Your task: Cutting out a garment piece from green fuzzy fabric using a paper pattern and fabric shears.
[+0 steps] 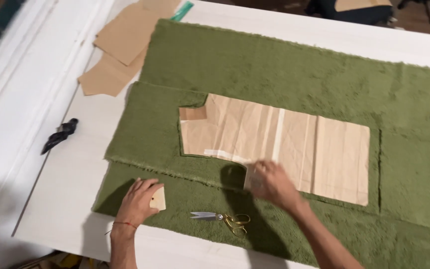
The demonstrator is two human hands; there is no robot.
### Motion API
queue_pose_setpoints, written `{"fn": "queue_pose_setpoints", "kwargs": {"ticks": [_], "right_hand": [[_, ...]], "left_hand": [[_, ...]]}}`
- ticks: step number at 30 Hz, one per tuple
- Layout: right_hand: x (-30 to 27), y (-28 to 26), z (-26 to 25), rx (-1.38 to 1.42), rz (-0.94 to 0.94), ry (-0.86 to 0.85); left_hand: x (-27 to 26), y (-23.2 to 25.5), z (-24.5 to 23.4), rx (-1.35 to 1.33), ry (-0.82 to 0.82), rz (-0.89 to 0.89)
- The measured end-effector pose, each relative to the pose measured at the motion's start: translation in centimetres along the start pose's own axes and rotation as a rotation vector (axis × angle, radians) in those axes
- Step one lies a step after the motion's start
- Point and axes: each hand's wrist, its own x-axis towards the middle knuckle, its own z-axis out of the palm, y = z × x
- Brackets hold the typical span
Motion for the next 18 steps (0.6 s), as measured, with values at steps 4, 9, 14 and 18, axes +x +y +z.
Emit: {"fn": "queue_pose_setpoints", "kwargs": {"ticks": [4, 9, 14, 18], "right_hand": [[-7.3, -1.8, 4.3, -0.112, 0.080, -0.148], [-11.1, -1.8, 6.0, 0.007, 0.096, -0.131], [-11.3, 5.6, -3.6, 0.106, 0.685, 0.111], [-14.5, 22.0, -1.6, -0.195, 0.932, 0.290]], "left_hand": [[4.4, 3.1, -1.0, -0.017, 0.087, 0.115], [14.2, 6.7, -1.7, 0.004, 0.273, 0.357], [20.7, 5.7, -2.0, 0.097, 0.330, 0.409], [21.5, 6.1, -3.0, 0.207, 0.319, 0.359]]}}
